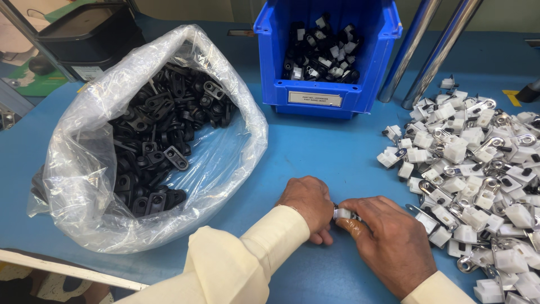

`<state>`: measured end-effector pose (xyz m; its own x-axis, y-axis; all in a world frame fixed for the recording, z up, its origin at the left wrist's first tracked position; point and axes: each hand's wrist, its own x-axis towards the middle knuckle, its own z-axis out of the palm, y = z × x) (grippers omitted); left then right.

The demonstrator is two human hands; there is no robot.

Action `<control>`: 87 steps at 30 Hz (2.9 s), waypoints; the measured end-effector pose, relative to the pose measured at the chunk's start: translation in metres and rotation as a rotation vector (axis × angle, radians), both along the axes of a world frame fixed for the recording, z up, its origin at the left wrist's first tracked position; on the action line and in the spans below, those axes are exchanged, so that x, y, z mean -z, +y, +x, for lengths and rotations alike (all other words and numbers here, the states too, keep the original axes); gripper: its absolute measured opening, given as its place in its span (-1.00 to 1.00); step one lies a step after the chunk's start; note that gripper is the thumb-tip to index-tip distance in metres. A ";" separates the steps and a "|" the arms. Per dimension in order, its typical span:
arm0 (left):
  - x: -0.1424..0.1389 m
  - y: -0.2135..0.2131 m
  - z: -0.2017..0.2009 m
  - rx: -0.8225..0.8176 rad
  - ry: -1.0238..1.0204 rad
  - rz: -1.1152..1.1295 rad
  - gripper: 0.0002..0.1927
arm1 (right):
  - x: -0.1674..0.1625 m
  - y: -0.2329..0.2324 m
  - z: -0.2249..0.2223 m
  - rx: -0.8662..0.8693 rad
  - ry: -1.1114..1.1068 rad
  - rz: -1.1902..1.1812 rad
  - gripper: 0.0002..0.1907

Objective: The person repeatedly picks a black plastic housing from a bag and a white plastic component with a metal loop from a pile on the table. They press the two parts together by hand and place the assembled unit into a blue bin. The cycle continues with multiple units.

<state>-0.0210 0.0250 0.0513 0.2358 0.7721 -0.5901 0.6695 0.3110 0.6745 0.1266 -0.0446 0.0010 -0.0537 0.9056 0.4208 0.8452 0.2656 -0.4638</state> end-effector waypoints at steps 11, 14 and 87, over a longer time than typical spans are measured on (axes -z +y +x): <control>0.011 -0.023 0.002 0.071 0.197 0.457 -0.80 | -0.017 0.018 -0.006 0.220 0.252 -0.466 -0.57; 0.016 -0.029 -0.002 -0.058 0.035 0.321 -0.80 | -0.010 0.025 0.002 0.184 0.381 -0.484 -0.65; 0.032 -0.017 -0.003 -0.141 -0.421 -0.162 -0.75 | -0.028 0.035 -0.024 0.314 0.383 -0.624 -0.76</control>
<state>-0.0238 0.0077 0.0189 0.3796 0.7196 -0.5814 0.2919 0.5032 0.8134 0.1022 -0.0097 0.0286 0.2891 0.9288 -0.2319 0.5887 -0.3635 -0.7220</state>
